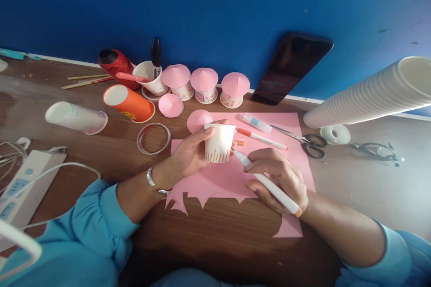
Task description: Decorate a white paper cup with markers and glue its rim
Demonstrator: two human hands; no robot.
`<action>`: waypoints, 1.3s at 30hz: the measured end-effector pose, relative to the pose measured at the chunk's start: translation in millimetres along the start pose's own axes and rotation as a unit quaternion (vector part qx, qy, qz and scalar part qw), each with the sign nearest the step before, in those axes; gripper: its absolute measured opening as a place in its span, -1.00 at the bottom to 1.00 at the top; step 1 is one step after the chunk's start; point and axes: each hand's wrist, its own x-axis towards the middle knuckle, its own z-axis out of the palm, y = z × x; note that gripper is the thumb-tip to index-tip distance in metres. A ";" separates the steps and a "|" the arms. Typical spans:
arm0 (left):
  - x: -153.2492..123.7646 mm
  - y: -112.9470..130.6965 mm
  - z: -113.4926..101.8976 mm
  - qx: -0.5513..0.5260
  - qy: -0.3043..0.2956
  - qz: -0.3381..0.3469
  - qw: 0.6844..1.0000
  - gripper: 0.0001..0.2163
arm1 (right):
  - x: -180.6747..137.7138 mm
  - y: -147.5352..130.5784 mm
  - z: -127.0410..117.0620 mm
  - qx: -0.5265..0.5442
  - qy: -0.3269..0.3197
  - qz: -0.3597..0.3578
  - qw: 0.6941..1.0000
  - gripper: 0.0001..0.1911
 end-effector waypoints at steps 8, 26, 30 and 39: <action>2.3 -2.3 -8.1 0.042 -0.001 -0.001 0.999 -0.34 | -1.9 4.1 2.4 0.012 0.014 0.010 1.000 -0.66; 1.8 -1.2 -4.1 0.040 -0.005 -0.005 0.999 -0.36 | 6.5 -5.8 0.3 0.059 0.040 0.098 0.993 -0.75; 2.6 -1.5 -4.7 0.046 0.007 -0.007 0.999 -0.33 | 3.8 -2.6 2.0 0.047 0.040 0.082 0.995 -0.73; 1.7 1.7 -4.1 0.050 -0.010 -0.005 0.999 -0.35 | 2.2 0.3 4.8 0.037 0.054 0.078 0.995 -0.75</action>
